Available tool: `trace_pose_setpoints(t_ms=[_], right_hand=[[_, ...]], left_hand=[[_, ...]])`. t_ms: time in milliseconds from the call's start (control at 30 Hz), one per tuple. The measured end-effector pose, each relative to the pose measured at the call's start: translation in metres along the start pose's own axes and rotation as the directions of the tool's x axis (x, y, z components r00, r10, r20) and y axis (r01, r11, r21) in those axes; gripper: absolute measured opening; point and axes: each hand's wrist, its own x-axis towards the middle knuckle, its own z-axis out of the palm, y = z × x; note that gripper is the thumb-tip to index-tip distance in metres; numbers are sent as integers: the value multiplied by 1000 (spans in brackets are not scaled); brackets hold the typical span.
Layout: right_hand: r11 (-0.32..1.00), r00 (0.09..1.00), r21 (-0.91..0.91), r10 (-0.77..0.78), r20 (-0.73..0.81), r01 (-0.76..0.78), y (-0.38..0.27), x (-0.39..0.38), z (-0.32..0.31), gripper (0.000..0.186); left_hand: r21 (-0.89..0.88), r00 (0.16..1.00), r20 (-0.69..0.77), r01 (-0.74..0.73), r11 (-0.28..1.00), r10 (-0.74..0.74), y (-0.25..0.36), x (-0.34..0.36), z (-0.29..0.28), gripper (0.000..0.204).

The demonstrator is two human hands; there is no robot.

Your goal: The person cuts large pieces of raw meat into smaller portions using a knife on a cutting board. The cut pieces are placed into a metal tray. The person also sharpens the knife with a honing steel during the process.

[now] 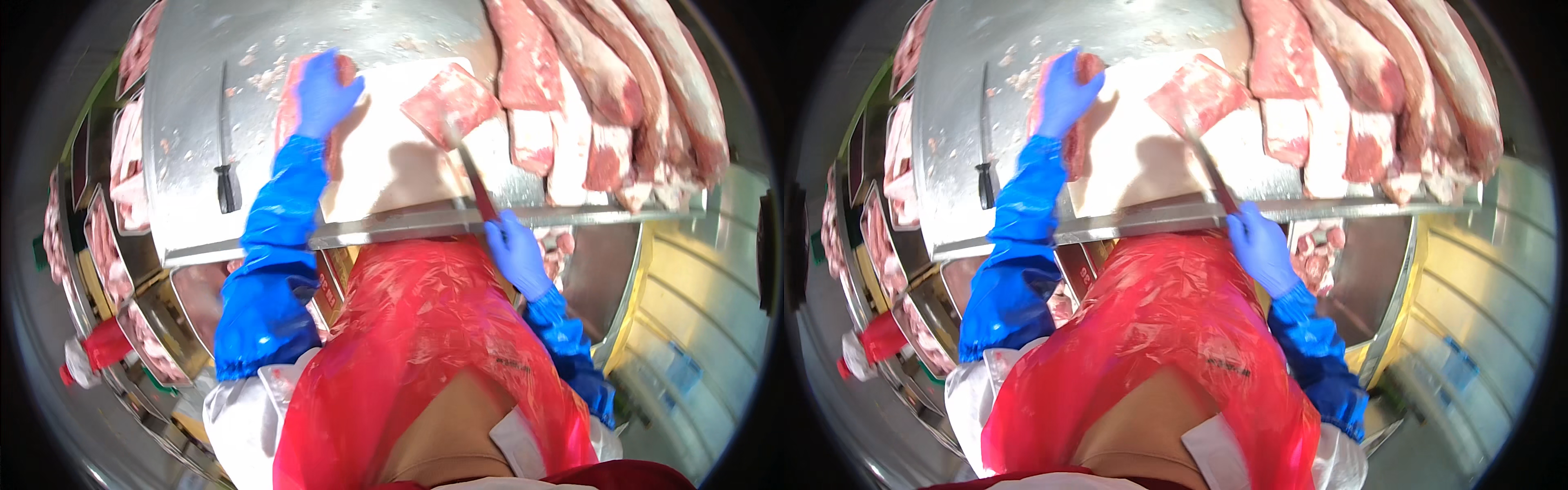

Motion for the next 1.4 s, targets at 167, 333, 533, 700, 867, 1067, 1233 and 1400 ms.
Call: trace_pose_setpoints(t_ms=[167, 333, 533, 700, 867, 1067, 1233, 1400], right_hand=[[840, 946, 444, 320, 60, -312, 26, 62, -40, 28], [722, 978, 660, 158, 135, -208, 59, 149, -12, 35], [736, 913, 646, -99, 395, -200, -52, 122, 25, 37], [686, 704, 687, -364, 610, -241, -145, 109, 77, 48], [695, 875, 683, -166, 455, -223, -109, 164, 106, 34], [480, 914, 820, -84, 397, -312, -125, 227, 142, 34], [180, 950, 943, -91, 299, -280, -129, 223, 154, 39], [11, 985, 985, -22, 170, -169, -100, 163, 111, 42]], left_hand=[[-275, 950, 313, 99, 956, -8, 103, 11, 100, 73], [-606, 815, 577, 464, 646, -44, 116, -33, 115, 71], [-871, 898, 359, 420, 254, -253, 96, -172, -8, 73], [-896, 775, 225, 402, 187, -591, -34, -369, -164, 67], [-99, 624, -531, 627, 773, -574, -129, -410, -175, 53], [-633, 861, 44, 416, 653, -507, -111, -108, -71, 67], [-487, 868, 94, 468, 737, -488, -74, -48, -20, 67], [-600, 956, 270, 257, 757, -111, -4, -37, -31, 59]])
